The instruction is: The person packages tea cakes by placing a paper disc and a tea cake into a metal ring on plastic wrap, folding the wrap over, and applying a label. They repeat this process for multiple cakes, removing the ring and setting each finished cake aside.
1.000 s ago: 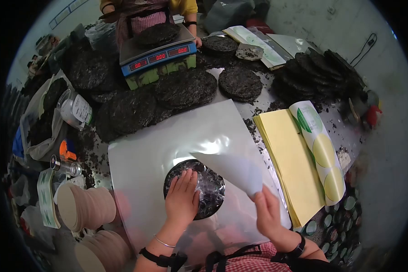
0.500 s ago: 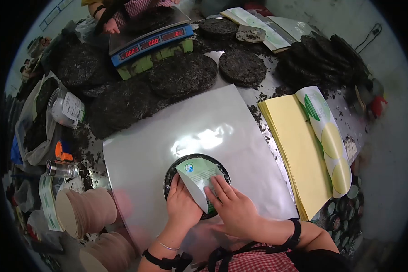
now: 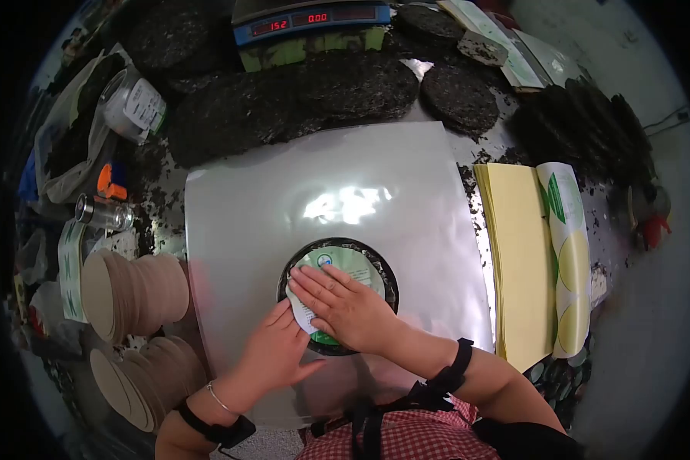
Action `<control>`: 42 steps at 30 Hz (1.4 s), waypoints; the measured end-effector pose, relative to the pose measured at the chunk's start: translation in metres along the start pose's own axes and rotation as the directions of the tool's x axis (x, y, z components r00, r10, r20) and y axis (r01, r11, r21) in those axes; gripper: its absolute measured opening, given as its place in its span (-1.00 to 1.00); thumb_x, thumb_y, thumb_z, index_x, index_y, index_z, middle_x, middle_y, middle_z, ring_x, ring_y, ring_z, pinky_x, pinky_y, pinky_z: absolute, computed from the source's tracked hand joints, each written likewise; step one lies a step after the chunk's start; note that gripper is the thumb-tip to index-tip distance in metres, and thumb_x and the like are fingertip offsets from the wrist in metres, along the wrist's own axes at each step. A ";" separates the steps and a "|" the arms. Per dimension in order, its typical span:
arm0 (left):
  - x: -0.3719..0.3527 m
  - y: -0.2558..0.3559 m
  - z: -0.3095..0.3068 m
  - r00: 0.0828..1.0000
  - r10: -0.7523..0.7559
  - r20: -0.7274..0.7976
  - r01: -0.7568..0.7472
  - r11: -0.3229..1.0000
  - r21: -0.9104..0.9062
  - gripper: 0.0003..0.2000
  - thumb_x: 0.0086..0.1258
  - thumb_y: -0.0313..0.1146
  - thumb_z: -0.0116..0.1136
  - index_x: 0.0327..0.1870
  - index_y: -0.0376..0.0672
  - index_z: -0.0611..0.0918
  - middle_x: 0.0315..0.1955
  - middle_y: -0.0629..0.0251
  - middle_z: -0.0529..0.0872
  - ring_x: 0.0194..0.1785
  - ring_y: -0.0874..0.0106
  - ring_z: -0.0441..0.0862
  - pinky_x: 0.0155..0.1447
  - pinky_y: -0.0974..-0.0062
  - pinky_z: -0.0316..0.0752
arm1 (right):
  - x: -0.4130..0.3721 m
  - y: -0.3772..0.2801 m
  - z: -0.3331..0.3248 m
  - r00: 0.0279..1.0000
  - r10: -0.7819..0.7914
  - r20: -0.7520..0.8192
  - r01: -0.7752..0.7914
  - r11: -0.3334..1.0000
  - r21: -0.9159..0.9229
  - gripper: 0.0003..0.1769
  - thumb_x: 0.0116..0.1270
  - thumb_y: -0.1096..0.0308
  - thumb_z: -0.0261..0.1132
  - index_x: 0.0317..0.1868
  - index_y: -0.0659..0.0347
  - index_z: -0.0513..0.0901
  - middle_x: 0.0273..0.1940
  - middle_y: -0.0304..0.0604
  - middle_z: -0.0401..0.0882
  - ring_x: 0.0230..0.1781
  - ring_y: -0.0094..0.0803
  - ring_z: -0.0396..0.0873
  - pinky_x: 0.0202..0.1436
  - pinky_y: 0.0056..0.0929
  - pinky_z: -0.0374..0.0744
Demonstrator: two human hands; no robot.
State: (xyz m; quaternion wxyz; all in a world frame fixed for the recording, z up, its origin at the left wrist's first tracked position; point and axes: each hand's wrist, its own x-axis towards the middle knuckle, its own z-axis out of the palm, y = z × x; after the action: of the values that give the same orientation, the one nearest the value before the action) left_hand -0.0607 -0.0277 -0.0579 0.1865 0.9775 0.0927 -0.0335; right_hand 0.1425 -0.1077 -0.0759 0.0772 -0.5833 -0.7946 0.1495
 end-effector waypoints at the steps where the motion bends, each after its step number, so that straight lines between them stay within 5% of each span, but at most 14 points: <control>1: 0.002 0.001 -0.003 1.000 -0.031 0.001 0.031 0.999 -0.036 -0.35 0.28 0.12 0.32 0.07 -0.40 0.67 0.11 -0.02 0.69 0.40 0.13 0.48 0.66 0.10 0.05 | 0.002 -0.002 0.001 1.000 -0.017 0.015 0.018 0.999 -0.046 -0.27 0.60 0.01 0.01 0.64 0.16 0.14 0.66 -0.09 0.07 0.69 -0.27 -0.02 0.74 -0.15 -0.08; 9: 0.048 0.002 0.053 0.422 -0.793 -0.440 -0.118 0.434 -0.893 -0.67 0.69 -0.30 -0.06 0.27 -0.29 0.59 0.12 0.00 0.74 0.14 0.30 0.71 0.28 0.41 0.51 | -0.006 -0.020 -0.004 0.998 -0.063 -0.009 0.062 0.995 -0.079 -0.36 0.58 0.01 0.05 0.59 -0.04 0.31 0.65 0.00 0.07 0.68 -0.16 0.04 0.72 -0.01 -0.09; 12: 0.043 -0.018 0.068 0.623 -0.721 -0.305 0.038 0.417 -0.908 -0.62 0.71 -0.27 -0.11 0.32 -0.33 0.56 0.19 -0.02 0.69 0.28 0.22 0.63 0.42 0.33 0.41 | -0.061 0.000 -0.015 0.929 -0.318 0.188 0.256 0.921 0.295 -0.37 0.59 0.07 0.05 0.57 0.08 0.32 0.65 0.04 0.05 0.68 -0.12 0.01 0.73 0.00 -0.16; 14: 0.042 -0.029 0.087 0.647 -0.693 -0.319 0.065 0.467 -0.882 -0.60 0.71 -0.23 -0.13 0.32 -0.31 0.57 0.20 -0.02 0.69 0.28 0.21 0.63 0.43 0.32 0.40 | -0.095 0.019 -0.040 0.834 -0.364 0.416 -0.234 0.449 0.862 -0.35 0.57 0.12 0.07 0.57 0.17 0.28 0.64 0.07 0.05 0.68 -0.08 -0.02 0.73 0.03 -0.13; 17: 0.079 0.036 0.042 0.715 -0.621 -0.322 -0.139 0.325 -0.936 -0.56 0.71 -0.18 -0.19 0.38 -0.28 0.51 0.26 -0.04 0.63 0.34 0.15 0.58 0.43 0.32 0.39 | -0.075 -0.002 0.000 0.986 -0.165 0.025 0.160 0.976 0.150 -0.36 0.55 0.21 0.10 0.57 0.17 0.27 0.63 0.09 0.06 0.67 -0.05 0.02 0.71 0.03 -0.03; 20: 0.096 0.180 -0.036 0.855 0.246 -0.457 -0.519 0.361 -0.775 -0.51 0.59 -0.24 -0.01 0.48 -0.19 0.41 0.48 -0.05 0.40 0.38 -0.01 0.49 0.48 0.19 0.32 | -0.058 -0.003 0.003 0.977 -0.113 -0.179 0.147 0.970 0.195 -0.42 0.52 0.26 0.17 0.50 0.20 0.39 0.57 0.13 0.19 0.63 0.05 0.10 0.68 0.04 0.07; 23: 0.066 0.204 -0.043 0.740 0.405 -0.538 -0.643 0.661 -0.387 -0.44 0.43 -0.21 0.28 0.36 -0.33 0.45 0.52 -0.18 0.30 0.50 -0.04 0.32 0.57 0.04 0.14 | -0.114 -0.010 -0.024 0.897 0.158 -0.412 0.135 0.791 0.597 -0.50 0.56 0.27 0.16 0.42 0.27 0.48 0.53 0.11 0.31 0.58 0.06 0.21 0.63 -0.03 0.17; 25: 0.053 0.139 0.000 0.595 -0.489 -0.638 0.179 0.854 -0.488 -0.21 0.31 -0.22 0.42 0.50 -0.26 0.28 0.50 -0.23 0.26 0.55 -0.19 0.21 0.59 -0.13 0.07 | -0.192 -0.019 -0.026 0.816 0.417 -0.400 0.114 0.563 0.818 -0.55 0.59 0.27 0.12 0.36 0.30 0.54 0.44 0.04 0.45 0.52 -0.01 0.33 0.61 -0.08 0.20; 29: 0.092 0.105 0.089 0.631 -0.764 -0.132 -0.202 0.003 -0.979 -0.55 0.37 -0.50 0.35 0.18 -0.30 0.40 0.21 0.00 0.48 0.27 0.15 0.55 0.26 0.20 0.54 | -0.314 -0.049 0.096 0.857 0.186 -0.481 0.292 0.595 0.749 -0.48 0.66 0.05 -0.10 -0.01 0.22 0.72 0.10 -0.05 0.74 0.36 -0.09 0.52 0.51 -0.06 0.32; 30: 0.102 0.173 0.025 0.917 -0.397 -0.039 -0.046 -0.006 -0.999 -0.64 0.42 -0.63 0.23 0.16 -0.27 0.40 0.10 0.13 0.56 0.11 0.37 0.62 0.02 0.47 0.64 | -0.326 -0.062 0.121 0.888 0.073 -0.454 0.340 0.561 0.755 -0.46 0.64 0.04 -0.11 -0.15 0.16 0.75 0.03 -0.04 0.76 0.31 -0.11 0.56 0.47 -0.04 0.37; 35: 0.114 0.269 0.013 0.970 0.096 -0.222 -0.231 0.099 -0.968 -0.78 0.39 -0.40 0.32 -0.02 -0.23 0.63 -0.17 0.22 0.71 -0.13 0.44 0.66 -0.08 0.48 0.57 | -0.369 -0.102 0.093 0.905 0.419 -0.079 -0.290 0.741 0.605 -0.64 0.54 0.13 -0.02 -0.15 0.15 0.65 -0.12 0.01 0.69 0.02 -0.08 0.64 0.22 -0.03 0.49; 37: 0.125 0.270 0.008 0.980 0.132 -0.151 -0.175 0.187 -0.967 -0.76 0.37 -0.24 0.39 -0.12 -0.21 0.75 -0.26 0.21 0.77 -0.26 0.41 0.68 -0.12 0.46 0.54 | -0.394 -0.120 0.154 0.446 0.889 -0.105 -0.713 0.424 0.558 -0.65 0.55 0.15 0.00 -0.01 0.21 0.61 -0.12 0.00 0.67 -0.09 -0.10 0.64 0.17 -0.12 0.51; 38: 0.134 0.245 0.032 0.994 -0.055 -0.090 -0.045 0.544 -0.838 -0.73 0.32 -0.17 0.43 -0.18 -0.20 0.75 -0.28 0.19 0.78 -0.25 0.39 0.68 -0.11 0.44 0.54 | -0.393 -0.117 0.121 0.323 0.909 0.263 -0.570 -0.035 0.821 -0.57 0.57 0.15 0.04 0.22 0.29 0.53 -0.09 0.00 0.68 -0.17 -0.20 0.66 0.05 -0.23 0.58; 42: 0.153 0.250 0.100 0.921 -0.012 -0.390 -0.039 0.992 -0.121 -0.72 0.26 -0.14 0.48 -0.37 -0.20 0.76 -0.43 0.23 0.76 -0.28 0.42 0.67 -0.13 0.45 0.54 | -0.393 -0.140 -0.002 0.394 0.909 0.136 0.059 -0.173 0.983 -0.43 0.62 0.18 0.04 0.47 0.36 0.29 -0.22 0.01 0.66 -0.29 -0.30 0.66 -0.13 -0.33 0.62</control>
State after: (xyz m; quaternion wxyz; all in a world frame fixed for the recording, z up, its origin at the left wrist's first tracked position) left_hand 0.1344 -0.2671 -0.0762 0.2260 0.9514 0.1232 0.1691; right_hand 0.1375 -0.5197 -0.0074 0.6548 -0.6336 -0.0541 0.4085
